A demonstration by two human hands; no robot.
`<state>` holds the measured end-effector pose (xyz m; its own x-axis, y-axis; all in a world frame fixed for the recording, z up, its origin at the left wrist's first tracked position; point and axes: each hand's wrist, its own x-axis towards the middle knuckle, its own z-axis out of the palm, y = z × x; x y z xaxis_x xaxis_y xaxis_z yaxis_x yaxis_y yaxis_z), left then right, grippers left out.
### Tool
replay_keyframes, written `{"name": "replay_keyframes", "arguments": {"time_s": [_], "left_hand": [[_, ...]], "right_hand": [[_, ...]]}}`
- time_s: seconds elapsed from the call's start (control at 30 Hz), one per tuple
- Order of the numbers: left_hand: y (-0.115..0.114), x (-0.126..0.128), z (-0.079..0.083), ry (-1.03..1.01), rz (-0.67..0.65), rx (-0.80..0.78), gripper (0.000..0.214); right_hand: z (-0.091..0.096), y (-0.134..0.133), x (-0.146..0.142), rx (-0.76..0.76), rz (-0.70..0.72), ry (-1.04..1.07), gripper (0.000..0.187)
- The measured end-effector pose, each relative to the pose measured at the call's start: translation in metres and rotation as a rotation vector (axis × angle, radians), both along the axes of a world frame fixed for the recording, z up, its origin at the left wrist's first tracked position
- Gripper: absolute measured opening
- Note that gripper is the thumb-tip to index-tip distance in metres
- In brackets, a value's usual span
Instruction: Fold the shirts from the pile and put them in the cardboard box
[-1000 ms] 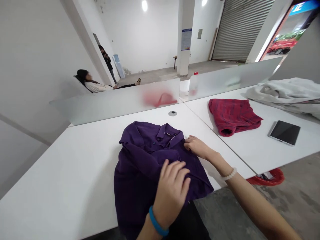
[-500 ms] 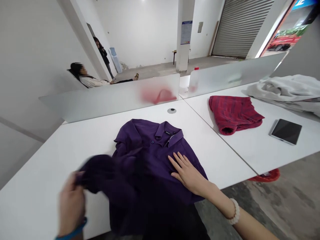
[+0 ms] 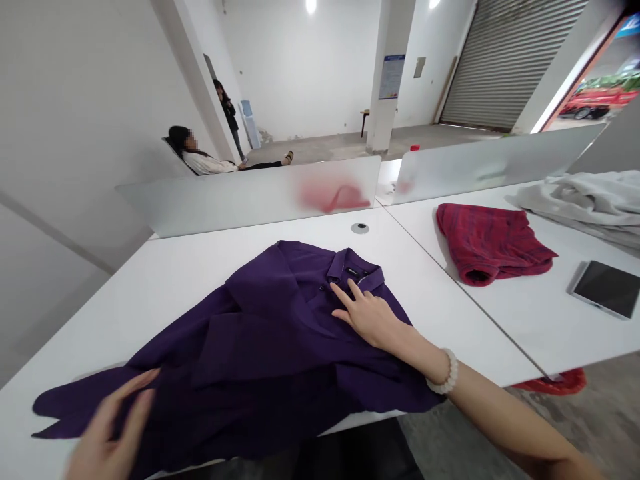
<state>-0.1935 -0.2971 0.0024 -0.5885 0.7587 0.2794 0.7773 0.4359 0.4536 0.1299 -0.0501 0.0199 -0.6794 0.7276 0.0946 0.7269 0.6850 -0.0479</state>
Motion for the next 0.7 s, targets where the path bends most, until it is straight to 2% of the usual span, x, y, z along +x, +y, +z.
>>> {"name": "replay_keyframes", "arguments": {"time_s": [0.07,0.13,0.23,0.33,0.43,0.53,0.6,0.67,0.7], "left_hand": [[0.013,0.001,-0.013,0.050,-0.172,0.007,0.053],[0.028,0.005,-0.025,0.132,-0.277,-0.066,0.055],[0.037,0.015,-0.035,0.170,-0.281,-0.164,0.038],[0.033,0.036,-0.040,0.085,-0.304,-0.152,0.030],[0.030,0.081,-0.045,0.038,-0.279,-0.094,0.032],[0.041,0.150,-0.045,-0.012,-0.342,-0.038,0.039],[0.054,0.198,-0.039,-0.058,-0.415,-0.059,0.050],[0.065,0.236,-0.030,-0.083,-0.612,-0.069,0.054],[0.069,0.247,-0.026,-0.096,-0.718,-0.062,0.055]], "right_hand": [[-0.012,0.005,-0.017,0.026,-0.014,-0.071,0.062],[-0.024,0.009,-0.031,-0.001,-0.039,-0.137,0.064],[-0.032,0.019,-0.043,-0.084,-0.091,-0.211,0.064],[-0.030,0.041,-0.051,-0.175,-0.108,-0.225,0.061],[-0.031,0.076,-0.063,-0.252,-0.120,-0.193,0.062],[-0.037,0.115,-0.080,-0.287,-0.086,-0.113,0.062],[-0.041,0.136,-0.091,-0.274,-0.040,-0.053,0.057],[-0.042,0.148,-0.098,-0.234,0.011,-0.018,0.051],[-0.041,0.150,-0.099,-0.214,0.033,-0.015,0.049]]}}
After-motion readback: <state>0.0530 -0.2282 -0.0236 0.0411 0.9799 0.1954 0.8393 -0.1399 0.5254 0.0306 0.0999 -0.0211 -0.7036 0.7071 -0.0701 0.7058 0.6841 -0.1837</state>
